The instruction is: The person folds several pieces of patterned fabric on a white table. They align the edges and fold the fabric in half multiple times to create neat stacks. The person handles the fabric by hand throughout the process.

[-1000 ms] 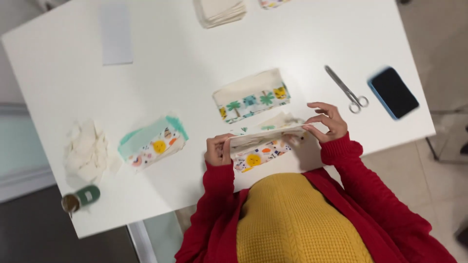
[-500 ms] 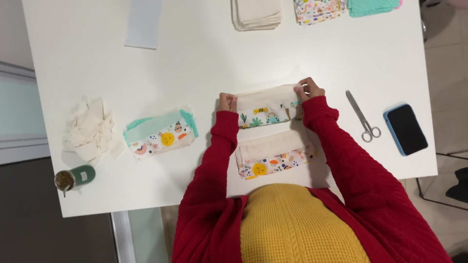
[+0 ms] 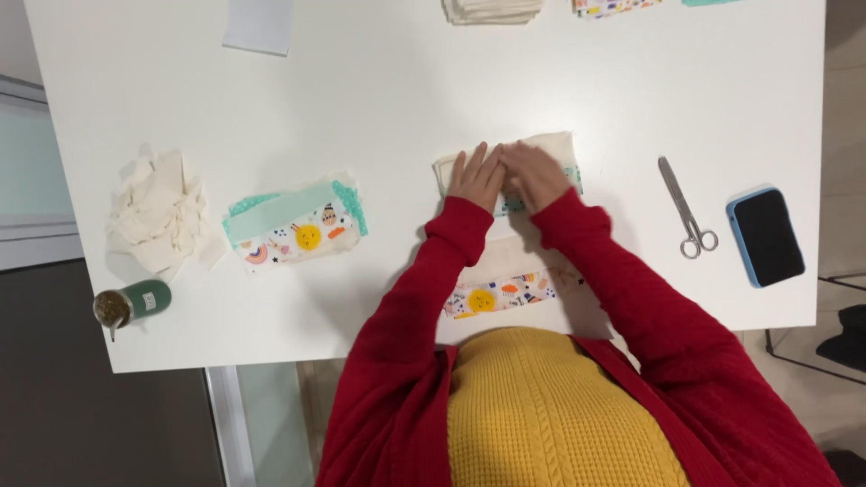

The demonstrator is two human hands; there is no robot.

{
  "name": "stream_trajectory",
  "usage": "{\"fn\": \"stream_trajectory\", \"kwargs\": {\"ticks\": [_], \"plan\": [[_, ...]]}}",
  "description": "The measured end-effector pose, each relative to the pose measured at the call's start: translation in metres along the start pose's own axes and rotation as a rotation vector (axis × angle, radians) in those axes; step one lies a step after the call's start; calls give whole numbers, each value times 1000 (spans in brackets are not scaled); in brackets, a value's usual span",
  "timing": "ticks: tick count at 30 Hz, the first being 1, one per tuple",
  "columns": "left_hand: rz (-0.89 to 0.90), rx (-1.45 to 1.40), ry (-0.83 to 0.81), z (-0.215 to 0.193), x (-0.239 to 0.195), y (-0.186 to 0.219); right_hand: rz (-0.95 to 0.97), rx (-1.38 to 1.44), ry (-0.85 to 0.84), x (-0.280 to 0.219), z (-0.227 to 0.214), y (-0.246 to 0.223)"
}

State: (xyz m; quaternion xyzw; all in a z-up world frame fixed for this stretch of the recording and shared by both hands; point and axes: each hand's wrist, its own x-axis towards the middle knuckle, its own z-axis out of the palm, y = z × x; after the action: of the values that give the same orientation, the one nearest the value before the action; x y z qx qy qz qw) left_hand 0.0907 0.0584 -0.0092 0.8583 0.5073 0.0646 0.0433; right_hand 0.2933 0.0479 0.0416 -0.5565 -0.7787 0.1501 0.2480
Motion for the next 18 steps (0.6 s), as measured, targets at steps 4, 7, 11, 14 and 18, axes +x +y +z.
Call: {"fn": "stream_trajectory", "kwargs": {"ticks": [4,7,11,14,18], "plan": [[41,-88,-104,10,6,0,-25,-277,-286,12,9,5],[29,-47,182,-36,9,-2,66,-460,-420,14,-15,0],[-117,-125,-471,-76,9,-11,155,-392,-446,13,-21,18],[-207,-194,-299,-64,-33,-36,152,-363,-350,-10,-25,30],[-110,-537,196,-38,-113,-55,350,304,-171,-59,-30,2]]}}
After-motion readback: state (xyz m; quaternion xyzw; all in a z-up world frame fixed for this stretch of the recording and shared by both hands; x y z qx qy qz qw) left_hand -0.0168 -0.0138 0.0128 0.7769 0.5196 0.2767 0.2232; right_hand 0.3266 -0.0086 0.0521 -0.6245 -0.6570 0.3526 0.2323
